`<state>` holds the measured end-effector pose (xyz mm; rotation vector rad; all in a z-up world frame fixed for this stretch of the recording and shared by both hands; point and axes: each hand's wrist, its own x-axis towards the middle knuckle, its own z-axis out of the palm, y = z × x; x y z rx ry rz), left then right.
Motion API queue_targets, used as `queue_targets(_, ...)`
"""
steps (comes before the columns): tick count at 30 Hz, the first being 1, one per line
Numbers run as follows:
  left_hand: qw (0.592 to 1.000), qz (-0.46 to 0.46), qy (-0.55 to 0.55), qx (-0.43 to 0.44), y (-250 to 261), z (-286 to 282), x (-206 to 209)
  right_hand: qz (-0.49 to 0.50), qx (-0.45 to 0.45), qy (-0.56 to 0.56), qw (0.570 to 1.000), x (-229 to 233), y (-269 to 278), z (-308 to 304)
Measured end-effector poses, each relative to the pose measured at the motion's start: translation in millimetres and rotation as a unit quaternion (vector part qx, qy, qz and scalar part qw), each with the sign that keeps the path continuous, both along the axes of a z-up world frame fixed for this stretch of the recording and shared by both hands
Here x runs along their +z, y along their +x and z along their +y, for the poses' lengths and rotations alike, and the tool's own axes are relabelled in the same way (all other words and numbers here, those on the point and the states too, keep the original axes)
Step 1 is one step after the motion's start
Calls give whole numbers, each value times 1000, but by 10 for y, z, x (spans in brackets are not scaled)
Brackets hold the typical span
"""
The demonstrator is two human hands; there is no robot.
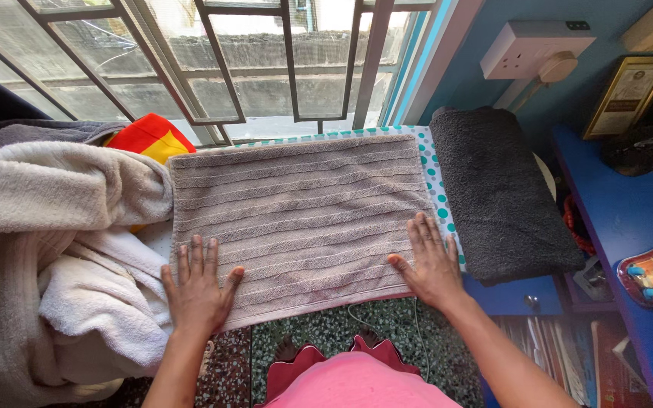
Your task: The person folds a dark gray towel and a light brown towel on a polka-dotted ironing board. They smooth and align each towel, fold them in half multiple times, and place the finished folds on the board.
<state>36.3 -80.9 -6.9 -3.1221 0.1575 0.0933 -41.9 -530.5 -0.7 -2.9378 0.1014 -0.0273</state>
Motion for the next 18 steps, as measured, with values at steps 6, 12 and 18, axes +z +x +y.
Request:
queue_targets(6,998,-25,42,-31,-83,34,34,-65,-5,25,998,-81,-71,-177)
queue_targets(12,942,-172,-121,-260,-425,-93,243,-68,125,-83,986,179,-232,153)
queue_targets(18,983,15,10,-184,-561,-235,477,95,129,-44,986,506,-255,234)
